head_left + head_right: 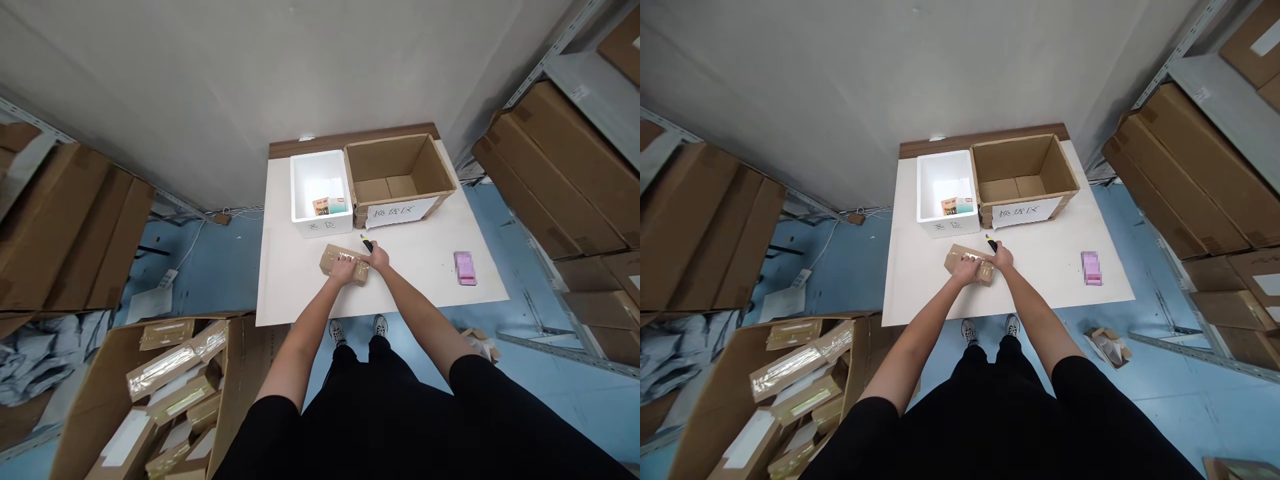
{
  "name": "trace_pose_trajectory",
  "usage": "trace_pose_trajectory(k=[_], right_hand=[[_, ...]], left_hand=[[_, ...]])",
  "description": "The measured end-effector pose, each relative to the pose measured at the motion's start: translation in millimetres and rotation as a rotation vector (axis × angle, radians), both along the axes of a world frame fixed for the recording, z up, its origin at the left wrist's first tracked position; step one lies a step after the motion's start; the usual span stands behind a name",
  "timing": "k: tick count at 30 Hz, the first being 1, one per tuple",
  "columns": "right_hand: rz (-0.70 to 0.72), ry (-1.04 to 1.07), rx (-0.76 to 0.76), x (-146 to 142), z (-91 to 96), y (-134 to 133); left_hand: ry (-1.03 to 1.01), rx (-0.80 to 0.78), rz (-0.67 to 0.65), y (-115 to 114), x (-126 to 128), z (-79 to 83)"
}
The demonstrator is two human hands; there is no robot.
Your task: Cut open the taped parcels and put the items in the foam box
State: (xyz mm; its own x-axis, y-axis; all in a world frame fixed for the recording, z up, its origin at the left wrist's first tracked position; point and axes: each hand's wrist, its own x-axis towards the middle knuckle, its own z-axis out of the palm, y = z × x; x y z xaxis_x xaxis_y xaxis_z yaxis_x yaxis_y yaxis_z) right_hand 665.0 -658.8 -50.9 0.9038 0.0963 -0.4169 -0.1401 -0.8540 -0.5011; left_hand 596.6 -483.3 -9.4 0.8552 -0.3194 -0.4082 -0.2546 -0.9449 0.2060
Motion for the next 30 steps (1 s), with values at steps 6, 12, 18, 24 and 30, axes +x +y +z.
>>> trace_pose_trajectory(k=[6,12,18,24,30], right_hand=[[-0.012,-0.023,0.232,-26,-8.8,-24],[0.099,0.146,0.424,-56,-4.0,-76],[0.305,0.288,0.078,-50,7.3,-89],[0.405,0.116,-0.108,-25,0.5,-84],[0.418,0.182,-0.090,-22,1.5,-95]], left_hand=[[-0.053,-0.064,-0.017,-14,-26,-11.2],[-0.061,-0.102,0.036,-16,-36,-15.2],[-0.004,-0.104,0.052,-17,-30,-10.8],[0.053,-0.046,0.111,-21,-23,-7.9],[0.071,-0.032,0.101,-22,-20,-10.7]])
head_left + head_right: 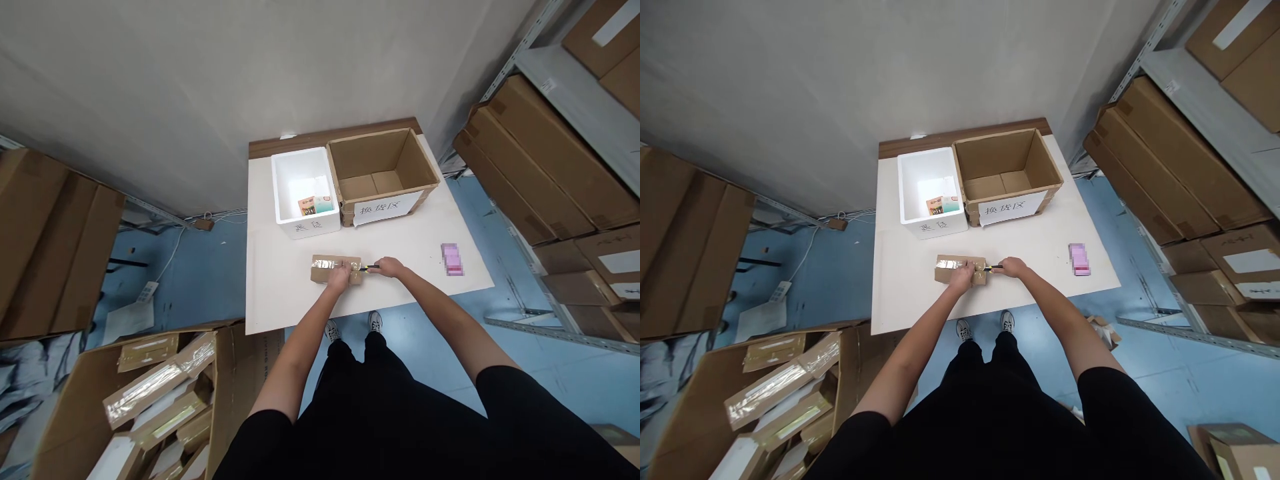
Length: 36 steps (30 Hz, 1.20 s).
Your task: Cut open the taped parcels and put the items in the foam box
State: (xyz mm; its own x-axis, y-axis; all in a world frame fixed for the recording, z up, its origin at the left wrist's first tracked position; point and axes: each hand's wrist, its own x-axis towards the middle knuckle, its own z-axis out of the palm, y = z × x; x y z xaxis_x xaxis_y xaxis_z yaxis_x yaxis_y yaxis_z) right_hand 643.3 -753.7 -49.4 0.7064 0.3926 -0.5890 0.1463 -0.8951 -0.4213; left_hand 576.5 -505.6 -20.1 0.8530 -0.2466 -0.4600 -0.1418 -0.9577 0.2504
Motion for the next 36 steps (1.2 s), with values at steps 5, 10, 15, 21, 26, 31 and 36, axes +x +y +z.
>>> trace_pose_trajectory(k=[5,10,15,21,26,31,36], right_hand=[[-0.030,0.068,-0.059,-12,8.5,-1],[-0.101,0.047,-0.079,-22,19.0,2],[-0.063,-0.016,-0.107,-12,25.2,13],[0.031,-0.003,-0.112,7,27.4,10],[-0.100,0.050,-0.010,-18,16.4,-10],[-0.332,0.089,0.201,-53,1.5,-15],[-0.307,-0.070,0.356,-68,-10.9,-7]], left_hand=[[-0.002,-0.025,-0.009,-1,0,-5.0],[-0.027,-0.070,-0.035,-3,3,-5.3],[-0.042,-0.112,-0.050,-3,3,-9.2],[-0.047,-0.143,-0.071,0,-1,-14.7],[-0.046,-0.226,-0.057,12,7,-13.5],[-0.156,-0.124,0.049,25,19,-18.3],[-0.160,0.003,0.134,11,12,-30.2]])
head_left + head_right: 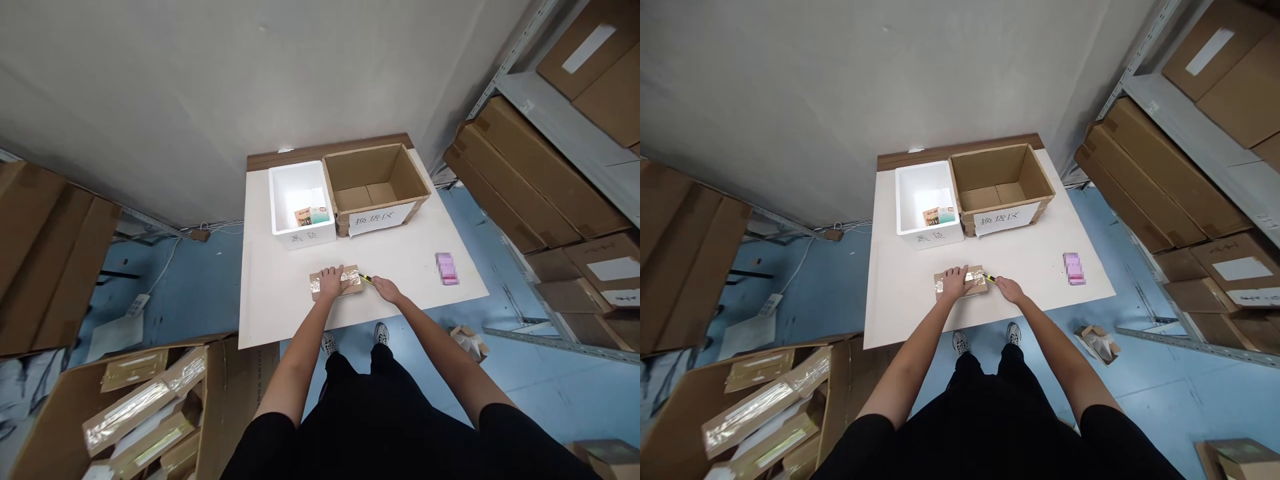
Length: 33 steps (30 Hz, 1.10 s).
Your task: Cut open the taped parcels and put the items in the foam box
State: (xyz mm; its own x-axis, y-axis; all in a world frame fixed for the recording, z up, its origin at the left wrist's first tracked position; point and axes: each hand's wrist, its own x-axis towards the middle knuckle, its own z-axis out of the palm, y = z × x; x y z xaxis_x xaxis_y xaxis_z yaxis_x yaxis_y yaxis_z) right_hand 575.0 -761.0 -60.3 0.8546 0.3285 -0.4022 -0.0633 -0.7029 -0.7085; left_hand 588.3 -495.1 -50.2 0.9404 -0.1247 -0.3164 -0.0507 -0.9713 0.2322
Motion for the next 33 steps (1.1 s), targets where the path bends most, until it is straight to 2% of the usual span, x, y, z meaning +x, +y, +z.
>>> trace_pose_trajectory(k=[5,9,13,17,22,25,28,31,33], right_hand=[[0.091,-0.160,-0.016,-5,-11.3,0],[0.167,-0.216,-0.120,-8,-12.7,-6],[0.166,-0.236,-0.220,-10,-8.9,-14],[0.176,-0.250,-0.292,-7,-1.6,-14],[0.182,-0.248,-0.366,-3,5.1,1],[0.085,-0.210,-0.416,-8,4.4,-7],[-0.122,-0.127,-0.440,-18,0.8,-29],[-0.240,-0.078,-0.326,-29,-5.7,-36],[-0.284,-0.060,-0.210,-33,-12.5,-21]], left_hand=[[-0.106,0.030,0.040,-14,-13,-19.1],[-0.180,-0.038,-0.005,-8,-11,-35.9],[-0.200,-0.141,-0.060,-3,-6,-50.6],[-0.207,-0.186,-0.070,-2,-4,-59.4],[-0.244,-0.198,-0.077,-3,-5,-63.3],[-0.271,-0.206,-0.072,-4,-7,-64.8],[-0.302,-0.198,-0.075,-4,-7,-66.6],[-0.322,-0.179,-0.086,-5,-7,-67.8],[-0.332,-0.172,-0.086,-7,-8,-68.2]])
